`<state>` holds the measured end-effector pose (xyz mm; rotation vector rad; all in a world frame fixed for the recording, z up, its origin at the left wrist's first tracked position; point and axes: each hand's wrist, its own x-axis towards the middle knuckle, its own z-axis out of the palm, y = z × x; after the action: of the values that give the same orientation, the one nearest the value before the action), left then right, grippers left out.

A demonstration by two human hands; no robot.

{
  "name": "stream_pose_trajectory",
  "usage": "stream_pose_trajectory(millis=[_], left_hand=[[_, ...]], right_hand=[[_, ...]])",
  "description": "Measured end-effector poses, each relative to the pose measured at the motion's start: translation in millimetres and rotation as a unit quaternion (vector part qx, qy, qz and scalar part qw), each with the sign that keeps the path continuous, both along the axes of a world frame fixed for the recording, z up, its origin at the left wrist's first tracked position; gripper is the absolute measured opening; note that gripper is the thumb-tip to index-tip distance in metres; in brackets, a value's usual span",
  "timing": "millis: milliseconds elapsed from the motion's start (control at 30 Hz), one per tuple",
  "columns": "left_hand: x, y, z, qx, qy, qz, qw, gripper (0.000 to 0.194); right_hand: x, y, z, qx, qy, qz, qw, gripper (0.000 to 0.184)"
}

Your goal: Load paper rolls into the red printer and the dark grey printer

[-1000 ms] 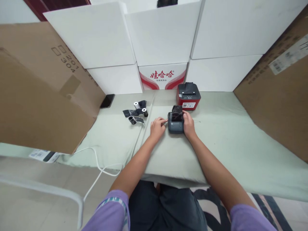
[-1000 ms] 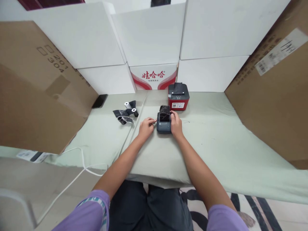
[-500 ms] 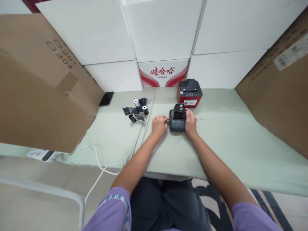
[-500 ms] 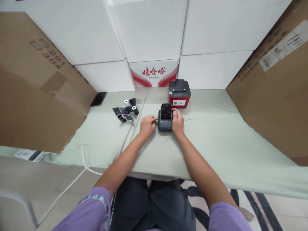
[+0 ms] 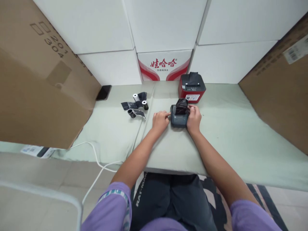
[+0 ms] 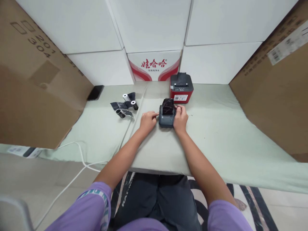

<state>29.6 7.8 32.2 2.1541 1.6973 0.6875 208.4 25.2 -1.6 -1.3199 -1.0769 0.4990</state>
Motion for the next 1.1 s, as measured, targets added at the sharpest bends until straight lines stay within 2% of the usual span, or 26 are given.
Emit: stream_pose_trajectory(millis=[300,500,800,1100], left_hand=[[-0.7,2.9,-3.8,-0.007,-0.051,0.008,0.999,0.042],[-1.8,6.0,-10.2,-0.008,-0.1,0.008,0.995,0.042],[-4.3,6.1,-11.2,0.004,-0.072,-0.016,0.997,0.044],[-5.1,11.8,-22.0,0.013,-0.134,-0.015,0.991,0.044]], right_hand=[[-1.7,-3.8,6.0,0.024,-0.027,-0.017,0.999,0.032],[-2.7,-9.5,9.6,0.029,-0.05,-0.026,0.998,0.033],[-3.2,-8.4,7.9,0.014,-0.052,-0.027,0.998,0.033],[-3.1,-11.4,6.9,0.037,-0.075,-0.047,0.995,0.031]])
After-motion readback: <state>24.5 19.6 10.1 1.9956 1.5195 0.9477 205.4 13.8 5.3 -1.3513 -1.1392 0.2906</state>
